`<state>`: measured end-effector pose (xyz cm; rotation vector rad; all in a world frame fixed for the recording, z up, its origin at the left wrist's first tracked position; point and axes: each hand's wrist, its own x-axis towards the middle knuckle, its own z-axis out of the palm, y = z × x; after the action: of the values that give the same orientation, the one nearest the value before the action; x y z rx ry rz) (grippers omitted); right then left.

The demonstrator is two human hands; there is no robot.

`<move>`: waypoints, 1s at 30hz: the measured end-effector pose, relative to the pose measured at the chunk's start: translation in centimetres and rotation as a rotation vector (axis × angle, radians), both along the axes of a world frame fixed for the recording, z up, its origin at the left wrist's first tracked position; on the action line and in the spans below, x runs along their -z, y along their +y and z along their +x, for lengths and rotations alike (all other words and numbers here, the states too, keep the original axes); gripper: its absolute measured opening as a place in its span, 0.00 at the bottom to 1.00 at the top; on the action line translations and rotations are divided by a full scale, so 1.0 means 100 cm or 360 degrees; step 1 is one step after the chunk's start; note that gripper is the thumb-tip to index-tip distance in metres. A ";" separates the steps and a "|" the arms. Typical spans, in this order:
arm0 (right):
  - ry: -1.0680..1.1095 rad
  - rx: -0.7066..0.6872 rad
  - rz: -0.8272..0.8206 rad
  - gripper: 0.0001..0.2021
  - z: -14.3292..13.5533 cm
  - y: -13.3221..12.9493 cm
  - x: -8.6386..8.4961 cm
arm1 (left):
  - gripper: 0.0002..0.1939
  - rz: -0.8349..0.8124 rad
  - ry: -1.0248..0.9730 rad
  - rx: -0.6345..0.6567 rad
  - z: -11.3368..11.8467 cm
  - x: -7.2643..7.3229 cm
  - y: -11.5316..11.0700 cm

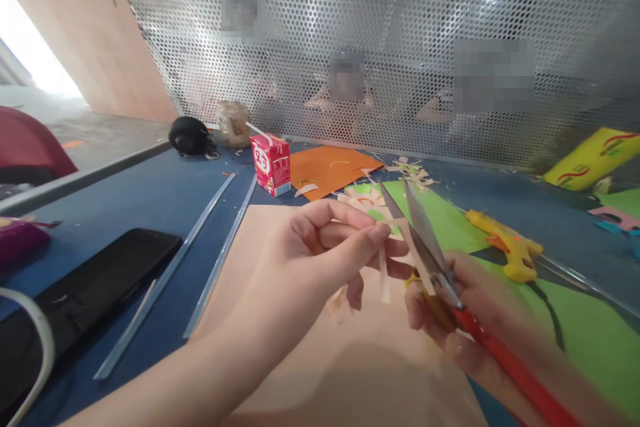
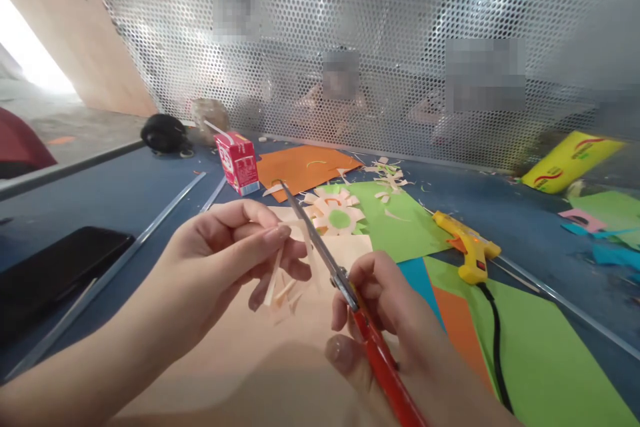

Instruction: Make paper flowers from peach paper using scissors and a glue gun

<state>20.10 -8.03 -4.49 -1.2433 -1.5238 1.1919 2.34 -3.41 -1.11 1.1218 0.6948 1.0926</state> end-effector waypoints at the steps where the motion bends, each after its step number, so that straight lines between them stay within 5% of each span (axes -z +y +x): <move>1: -0.0015 -0.0012 0.0020 0.21 0.000 0.000 0.000 | 0.07 -0.0005 0.0004 0.0004 0.000 0.000 0.000; 9: -0.0033 0.0055 0.0116 0.23 0.003 0.002 0.009 | 0.06 -0.0006 -0.0068 0.0023 0.002 -0.001 0.000; 18: -0.0128 -0.0060 0.0007 0.21 0.001 0.000 -0.008 | 0.06 0.0072 0.0026 -0.0007 0.001 -0.002 0.000; 30: -0.0135 -0.0067 0.0031 0.20 0.003 0.000 -0.007 | 0.06 0.0080 0.0130 -0.0019 0.001 -0.001 -0.002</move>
<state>20.35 -7.99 -3.79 -1.2688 -1.6273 1.1618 2.42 -3.65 -0.98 1.2120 0.7422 1.0846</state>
